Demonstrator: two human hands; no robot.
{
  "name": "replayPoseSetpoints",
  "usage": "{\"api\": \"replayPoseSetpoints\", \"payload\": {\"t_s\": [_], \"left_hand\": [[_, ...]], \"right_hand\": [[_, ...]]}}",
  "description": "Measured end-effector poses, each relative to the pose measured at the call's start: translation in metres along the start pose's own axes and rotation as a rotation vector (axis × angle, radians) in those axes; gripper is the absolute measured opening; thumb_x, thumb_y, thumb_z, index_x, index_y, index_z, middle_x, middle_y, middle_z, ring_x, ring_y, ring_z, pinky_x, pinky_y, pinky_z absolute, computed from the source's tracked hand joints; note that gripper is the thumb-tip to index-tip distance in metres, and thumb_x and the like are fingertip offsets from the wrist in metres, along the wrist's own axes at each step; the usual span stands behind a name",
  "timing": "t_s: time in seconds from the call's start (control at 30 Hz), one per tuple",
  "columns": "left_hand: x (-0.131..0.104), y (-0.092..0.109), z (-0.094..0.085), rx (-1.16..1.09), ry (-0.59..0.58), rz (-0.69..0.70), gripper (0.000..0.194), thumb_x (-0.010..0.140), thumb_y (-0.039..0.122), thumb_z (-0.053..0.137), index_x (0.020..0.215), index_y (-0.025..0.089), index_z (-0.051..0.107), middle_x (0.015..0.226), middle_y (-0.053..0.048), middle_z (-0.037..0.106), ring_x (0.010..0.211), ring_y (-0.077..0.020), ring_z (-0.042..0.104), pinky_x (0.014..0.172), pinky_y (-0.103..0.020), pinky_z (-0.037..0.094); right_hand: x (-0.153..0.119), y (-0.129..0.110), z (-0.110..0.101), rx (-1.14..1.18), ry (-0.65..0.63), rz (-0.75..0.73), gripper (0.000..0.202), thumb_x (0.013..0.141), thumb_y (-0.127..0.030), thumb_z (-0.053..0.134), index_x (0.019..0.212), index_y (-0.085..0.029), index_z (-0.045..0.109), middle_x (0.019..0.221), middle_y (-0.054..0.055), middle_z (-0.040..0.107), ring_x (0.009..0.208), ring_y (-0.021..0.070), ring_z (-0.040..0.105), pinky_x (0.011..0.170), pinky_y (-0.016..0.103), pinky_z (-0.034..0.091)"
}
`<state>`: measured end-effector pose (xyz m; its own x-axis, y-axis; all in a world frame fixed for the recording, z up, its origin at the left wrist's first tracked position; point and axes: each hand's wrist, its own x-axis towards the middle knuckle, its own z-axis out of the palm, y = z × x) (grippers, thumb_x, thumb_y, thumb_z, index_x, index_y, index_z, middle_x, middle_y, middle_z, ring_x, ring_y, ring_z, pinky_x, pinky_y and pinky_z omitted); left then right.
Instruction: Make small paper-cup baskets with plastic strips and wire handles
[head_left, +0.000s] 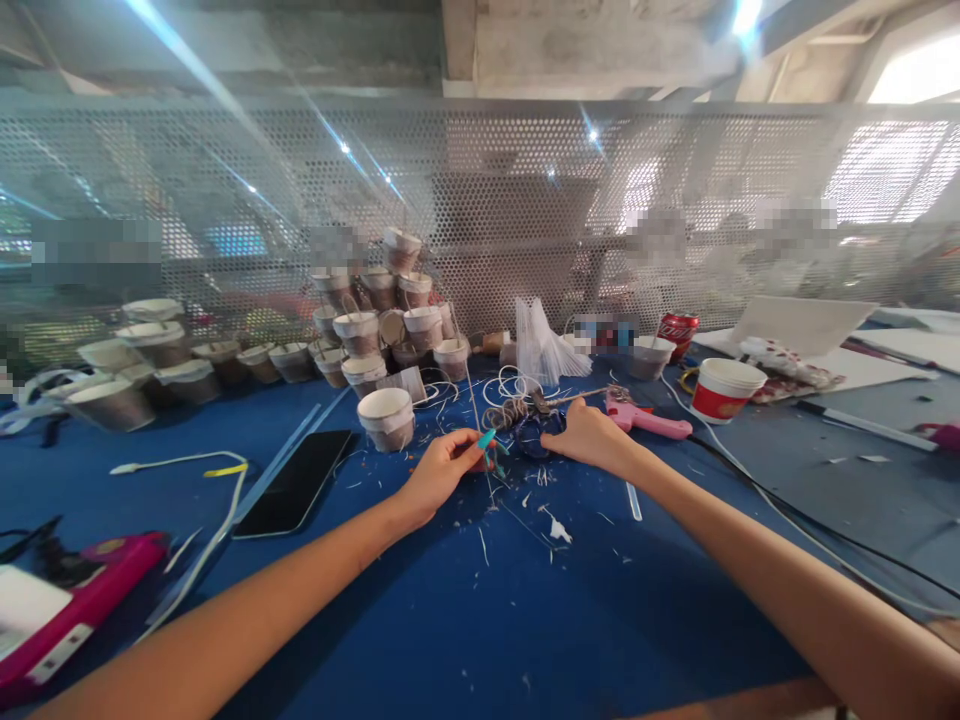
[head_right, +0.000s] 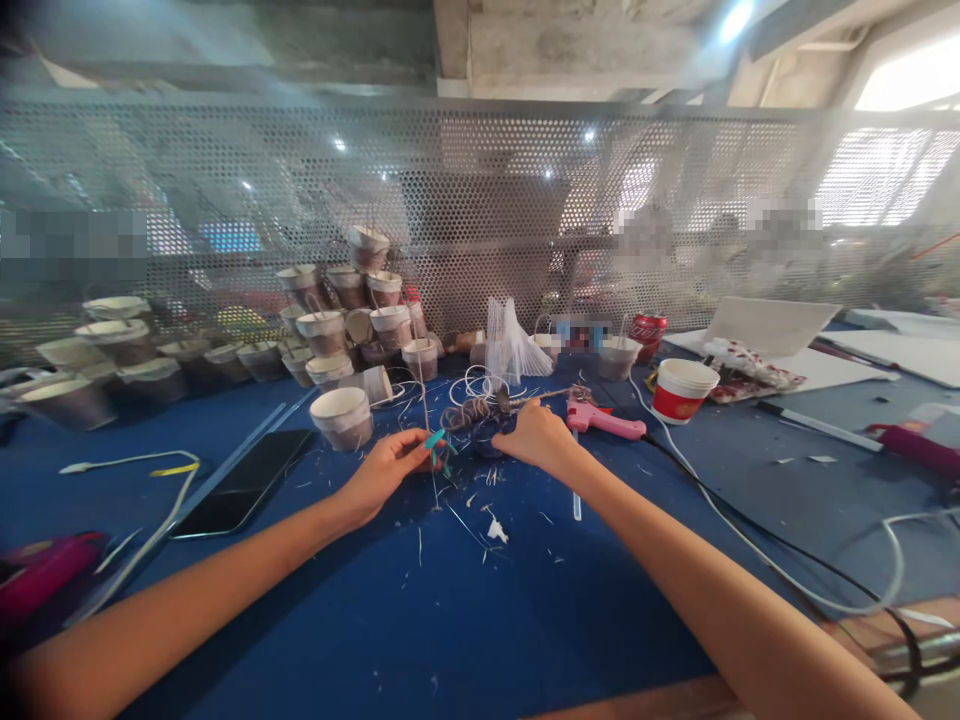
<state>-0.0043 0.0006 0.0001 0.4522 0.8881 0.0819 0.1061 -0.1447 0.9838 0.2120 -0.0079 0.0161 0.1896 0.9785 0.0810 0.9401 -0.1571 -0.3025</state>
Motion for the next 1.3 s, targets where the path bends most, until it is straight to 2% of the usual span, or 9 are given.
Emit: {"api": "replayPoseSetpoints", "payload": {"t_s": [0.13,0.33,0.47,0.57,0.63,0.73,1.03,1.2,1.3], "left_hand": [[-0.001,0.002,0.001,-0.009,-0.023,-0.005,0.026,0.072,0.039,0.059,0.079,0.014,0.059,0.066,0.002,0.055,0.064,-0.0119,0.053,0.071,-0.030,0.045],[0.001,0.000,0.000,-0.021,-0.046,-0.009,0.023,0.072,0.036,0.059,0.075,0.014,0.058,0.067,0.001,0.057,0.063,-0.0106,0.054,0.069,-0.028,0.045],[0.000,0.000,0.000,-0.028,-0.047,-0.011,0.023,0.072,0.036,0.060,0.077,0.013,0.057,0.067,0.001,0.057,0.062,-0.0101,0.054,0.068,-0.027,0.044],[-0.001,0.001,-0.001,-0.033,-0.051,-0.012,0.024,0.072,0.036,0.060,0.079,0.013,0.058,0.068,0.000,0.057,0.062,-0.0098,0.054,0.068,-0.027,0.044],[-0.001,0.001,0.000,-0.036,-0.049,-0.007,0.024,0.072,0.036,0.060,0.079,0.013,0.058,0.068,0.000,0.057,0.062,-0.0098,0.053,0.067,-0.027,0.044],[-0.001,0.001,0.000,-0.041,-0.050,-0.003,0.024,0.072,0.036,0.060,0.079,0.013,0.057,0.067,0.000,0.056,0.061,-0.0097,0.053,0.067,-0.027,0.044],[-0.001,0.001,0.000,-0.032,-0.033,-0.015,0.026,0.070,0.037,0.061,0.081,0.014,0.058,0.064,0.001,0.056,0.060,-0.0102,0.053,0.066,-0.028,0.044],[0.000,-0.001,-0.001,-0.030,-0.050,0.000,0.025,0.072,0.035,0.060,0.084,0.014,0.057,0.067,0.001,0.057,0.061,-0.0100,0.052,0.067,-0.027,0.044],[-0.001,-0.001,-0.001,-0.038,-0.037,-0.006,0.028,0.072,0.035,0.060,0.090,0.014,0.057,0.070,0.000,0.057,0.062,-0.0102,0.052,0.068,-0.028,0.044]], "right_hand": [[-0.004,-0.003,0.000,0.026,-0.033,-0.021,0.087,0.058,-0.052,0.053,0.121,0.006,0.034,0.090,0.024,0.062,0.083,0.0308,0.059,0.058,0.033,0.041],[-0.007,-0.004,-0.009,-0.051,-0.056,-0.001,0.076,0.056,-0.039,0.056,0.115,0.005,0.041,0.086,0.021,0.063,0.081,0.0290,0.060,0.057,0.030,0.040],[-0.013,-0.008,-0.013,-0.249,0.053,-0.027,0.064,0.055,-0.026,0.058,0.112,0.002,0.044,0.084,0.019,0.063,0.084,0.0287,0.059,0.063,0.031,0.039],[-0.019,-0.011,-0.017,-0.409,0.222,-0.069,0.040,0.060,-0.014,0.054,0.099,-0.003,0.051,0.085,0.019,0.061,0.087,0.0286,0.056,0.069,0.032,0.038],[-0.021,-0.011,-0.020,-0.460,0.310,-0.105,0.028,0.063,-0.012,0.050,0.090,-0.005,0.052,0.084,0.019,0.060,0.086,0.0281,0.054,0.070,0.033,0.038],[-0.018,-0.006,-0.024,-0.462,0.349,-0.144,0.022,0.068,-0.012,0.047,0.089,-0.007,0.050,0.082,0.017,0.059,0.083,0.0260,0.053,0.068,0.032,0.038],[-0.007,0.006,-0.028,-0.464,0.435,-0.267,0.028,0.080,-0.011,0.034,0.106,-0.011,0.043,0.092,0.013,0.054,0.079,0.0223,0.052,0.065,0.031,0.039],[0.003,0.019,-0.021,-0.367,0.466,-0.339,0.038,0.081,-0.011,0.033,0.119,-0.007,0.037,0.099,0.014,0.053,0.088,0.0226,0.052,0.076,0.031,0.039],[0.007,0.022,-0.016,-0.197,0.446,-0.345,0.045,0.079,-0.010,0.037,0.123,-0.005,0.034,0.104,0.017,0.053,0.096,0.0237,0.050,0.083,0.033,0.037]]}}
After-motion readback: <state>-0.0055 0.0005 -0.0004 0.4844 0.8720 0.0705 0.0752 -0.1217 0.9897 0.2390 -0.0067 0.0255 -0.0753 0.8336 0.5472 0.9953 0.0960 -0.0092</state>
